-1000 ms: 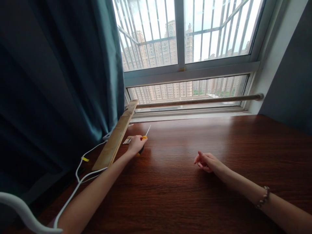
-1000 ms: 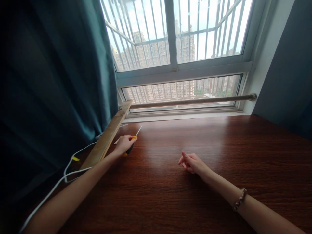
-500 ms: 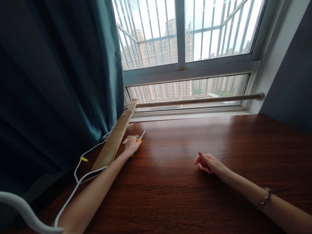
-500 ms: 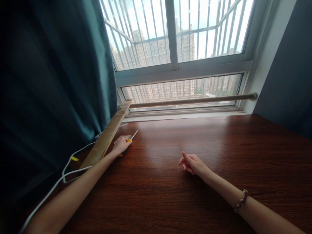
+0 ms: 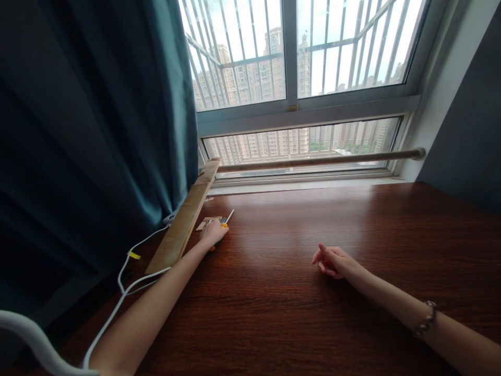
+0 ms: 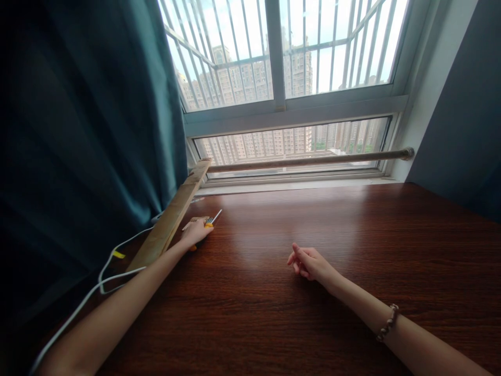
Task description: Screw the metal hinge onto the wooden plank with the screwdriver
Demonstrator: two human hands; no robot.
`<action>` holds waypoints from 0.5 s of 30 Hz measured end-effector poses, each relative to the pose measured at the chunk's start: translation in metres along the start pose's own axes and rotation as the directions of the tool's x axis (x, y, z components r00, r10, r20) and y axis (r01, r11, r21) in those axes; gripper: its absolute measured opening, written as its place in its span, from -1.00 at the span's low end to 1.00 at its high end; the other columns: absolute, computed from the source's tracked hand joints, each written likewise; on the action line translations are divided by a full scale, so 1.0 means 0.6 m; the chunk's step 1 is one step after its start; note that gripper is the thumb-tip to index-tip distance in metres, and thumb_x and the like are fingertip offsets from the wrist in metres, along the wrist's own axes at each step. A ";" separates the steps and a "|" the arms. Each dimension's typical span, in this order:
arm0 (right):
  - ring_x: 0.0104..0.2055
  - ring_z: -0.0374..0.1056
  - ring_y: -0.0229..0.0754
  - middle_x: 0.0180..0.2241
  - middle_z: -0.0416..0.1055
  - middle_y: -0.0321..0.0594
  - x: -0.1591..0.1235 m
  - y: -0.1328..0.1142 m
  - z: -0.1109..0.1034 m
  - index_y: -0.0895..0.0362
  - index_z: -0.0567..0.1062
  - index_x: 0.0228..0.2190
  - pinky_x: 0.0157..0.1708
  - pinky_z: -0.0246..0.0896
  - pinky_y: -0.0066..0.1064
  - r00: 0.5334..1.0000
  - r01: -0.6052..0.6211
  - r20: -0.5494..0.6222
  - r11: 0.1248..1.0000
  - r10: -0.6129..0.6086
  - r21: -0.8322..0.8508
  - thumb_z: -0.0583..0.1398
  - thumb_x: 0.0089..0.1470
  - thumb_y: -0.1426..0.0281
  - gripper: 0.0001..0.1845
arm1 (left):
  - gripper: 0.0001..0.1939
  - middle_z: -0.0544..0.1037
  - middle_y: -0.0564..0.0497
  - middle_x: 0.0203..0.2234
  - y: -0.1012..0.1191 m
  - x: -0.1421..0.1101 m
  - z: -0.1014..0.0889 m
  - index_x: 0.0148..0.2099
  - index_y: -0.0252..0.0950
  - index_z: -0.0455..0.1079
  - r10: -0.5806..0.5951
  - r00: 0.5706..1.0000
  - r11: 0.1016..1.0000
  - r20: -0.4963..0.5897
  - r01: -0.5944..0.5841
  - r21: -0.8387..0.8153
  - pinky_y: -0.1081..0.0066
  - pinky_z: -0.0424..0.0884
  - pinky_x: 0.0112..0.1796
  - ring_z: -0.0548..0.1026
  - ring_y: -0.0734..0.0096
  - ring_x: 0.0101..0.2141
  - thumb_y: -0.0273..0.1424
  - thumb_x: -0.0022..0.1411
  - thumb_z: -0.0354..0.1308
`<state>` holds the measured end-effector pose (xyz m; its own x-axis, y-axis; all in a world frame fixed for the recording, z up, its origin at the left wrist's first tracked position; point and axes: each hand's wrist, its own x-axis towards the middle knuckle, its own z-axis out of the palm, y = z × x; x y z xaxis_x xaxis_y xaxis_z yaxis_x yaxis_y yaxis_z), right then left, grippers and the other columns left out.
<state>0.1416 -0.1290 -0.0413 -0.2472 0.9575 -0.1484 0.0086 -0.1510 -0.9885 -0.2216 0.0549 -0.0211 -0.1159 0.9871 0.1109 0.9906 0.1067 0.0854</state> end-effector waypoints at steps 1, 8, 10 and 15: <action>-0.79 -0.06 -0.48 -0.73 0.21 -0.37 0.000 0.000 0.000 0.24 0.41 -0.53 -0.80 -0.34 -0.57 1.000 0.002 0.001 1.000 -0.002 -0.005 0.05 -0.21 -0.23 -0.27 | -0.56 0.52 -0.27 -0.21 0.000 0.000 -0.001 -0.11 -0.37 0.38 -0.004 1.000 1.000 0.001 0.004 -0.001 0.26 0.40 -0.31 0.49 0.02 -0.20 -0.16 0.07 0.02; -0.79 -0.07 -0.46 -0.71 0.22 -0.36 0.004 0.005 -0.001 0.22 0.39 -0.51 -0.79 -0.31 -0.55 1.000 0.017 0.009 0.997 -0.017 -0.071 -0.02 -0.17 -0.25 -0.27 | -0.54 0.45 -0.31 -0.18 0.029 -0.036 -0.018 -0.07 -0.42 0.32 0.043 0.984 0.994 -0.170 -0.025 0.105 0.18 0.36 -0.23 0.42 -0.06 -0.14 -0.19 0.06 0.04; -0.78 -0.01 -0.42 -0.69 0.27 -0.32 -0.003 -0.001 0.004 0.19 0.37 -0.47 -0.77 -0.19 -0.53 0.997 0.070 -0.022 0.979 -0.076 -0.193 -0.05 -0.08 -0.20 -0.33 | -0.54 0.39 -0.33 -0.12 0.057 -0.068 -0.024 -0.02 -0.42 0.27 0.169 0.930 0.980 -0.326 -0.125 0.152 0.12 0.33 -0.19 0.37 -0.08 -0.10 -0.25 0.08 0.03; -0.39 0.35 -0.16 -0.30 0.46 -0.13 -0.080 -0.087 0.051 0.08 0.41 -0.21 -0.41 0.22 -0.36 0.797 0.376 0.104 0.354 -0.594 -0.857 0.09 0.05 0.30 -0.75 | -0.58 0.29 -0.27 0.02 0.142 -0.176 -0.025 0.08 -0.35 0.19 0.595 0.655 0.781 -0.466 -0.608 0.142 0.06 0.23 -0.03 0.24 0.00 0.03 -0.38 0.16 -0.04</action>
<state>0.1232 -0.1744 0.0182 -0.3032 0.8277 0.4722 0.7403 0.5166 -0.4302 -0.1258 -0.0417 -0.0109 0.4794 0.6542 0.5849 0.8545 -0.4999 -0.1412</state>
